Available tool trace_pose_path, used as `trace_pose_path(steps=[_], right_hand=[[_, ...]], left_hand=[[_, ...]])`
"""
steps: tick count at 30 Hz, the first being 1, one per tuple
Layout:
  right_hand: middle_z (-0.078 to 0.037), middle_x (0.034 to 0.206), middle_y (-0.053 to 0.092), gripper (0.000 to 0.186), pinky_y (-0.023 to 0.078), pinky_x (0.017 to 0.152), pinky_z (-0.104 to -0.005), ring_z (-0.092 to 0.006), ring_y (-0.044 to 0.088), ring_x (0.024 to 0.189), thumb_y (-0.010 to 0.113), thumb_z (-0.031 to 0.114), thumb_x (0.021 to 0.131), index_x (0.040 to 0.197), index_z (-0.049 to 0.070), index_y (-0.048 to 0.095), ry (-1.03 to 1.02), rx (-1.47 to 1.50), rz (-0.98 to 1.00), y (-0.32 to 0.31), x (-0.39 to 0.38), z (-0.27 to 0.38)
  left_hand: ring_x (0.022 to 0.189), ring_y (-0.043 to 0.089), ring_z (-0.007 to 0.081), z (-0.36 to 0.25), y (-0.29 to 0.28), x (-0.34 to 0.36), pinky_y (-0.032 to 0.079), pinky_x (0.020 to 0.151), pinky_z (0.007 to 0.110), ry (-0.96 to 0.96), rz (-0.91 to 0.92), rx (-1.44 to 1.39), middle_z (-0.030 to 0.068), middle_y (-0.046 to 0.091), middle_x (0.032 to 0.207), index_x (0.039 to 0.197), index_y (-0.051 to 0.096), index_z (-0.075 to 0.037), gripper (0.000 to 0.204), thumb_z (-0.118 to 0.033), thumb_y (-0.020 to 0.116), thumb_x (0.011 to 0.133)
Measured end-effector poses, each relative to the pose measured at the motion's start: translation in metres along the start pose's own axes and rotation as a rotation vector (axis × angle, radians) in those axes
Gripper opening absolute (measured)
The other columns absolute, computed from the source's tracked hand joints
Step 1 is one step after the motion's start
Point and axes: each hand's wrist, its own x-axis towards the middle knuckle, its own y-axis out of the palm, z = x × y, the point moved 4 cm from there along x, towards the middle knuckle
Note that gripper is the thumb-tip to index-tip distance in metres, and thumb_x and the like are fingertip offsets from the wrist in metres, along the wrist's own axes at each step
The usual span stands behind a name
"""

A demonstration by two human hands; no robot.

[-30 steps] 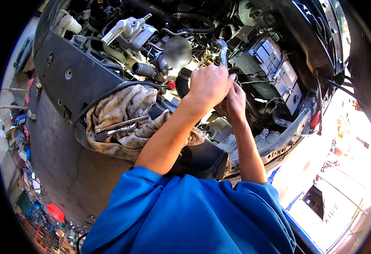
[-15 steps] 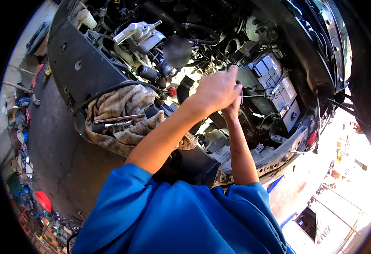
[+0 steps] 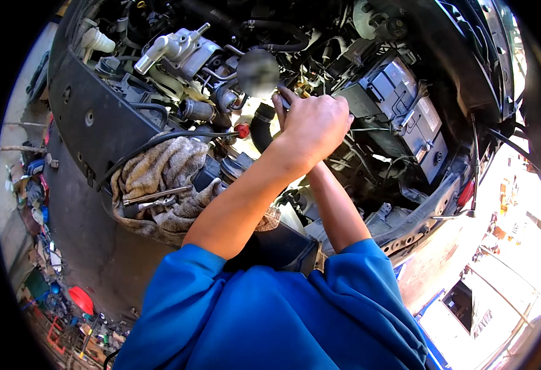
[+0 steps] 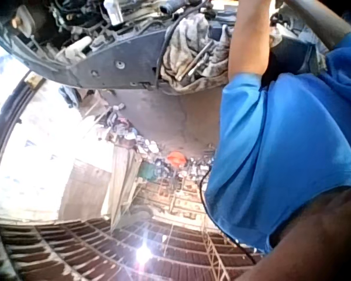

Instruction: The person works inside a vehicle engine bay, using pliers and a wrench to loosen components and disconnect hoses from the upper engine area.

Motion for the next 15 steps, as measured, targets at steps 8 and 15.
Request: trace_pose_path(steps=[8, 15], right_hand=[[-0.004, 0.061, 0.061, 0.046, 0.04, 0.059, -0.0338, -0.0191, 0.052, 0.054, 0.034, 0.056, 0.102, 0.144, 0.04, 0.046, 0.211, -0.5, 0.222, -0.009, 0.002, 0.011], [-0.016, 0.09, 0.071, 0.037, 0.048, 0.071, -0.0326, -0.0254, 0.061, 0.072, 0.055, 0.03, 0.1, 0.133, 0.014, 0.057, 0.025, 0.588, -0.123, 0.064, 0.04, -0.033]], left_hand=[[0.069, 0.073, 0.0262, -0.005, 0.008, 0.005, 0.057, 0.058, 0.038, 0.077, 0.023, -0.077, 0.0119, 0.071, 0.072, 0.083, 0.07, -0.006, 0.027, -0.033, 0.067, 0.087], [0.068, 0.073, 0.0224, -0.008, 0.006, 0.005, 0.056, 0.055, 0.033, 0.101, -0.009, -0.011, 0.0088, 0.071, 0.072, 0.082, 0.069, -0.007, 0.012, -0.018, 0.069, 0.078]])
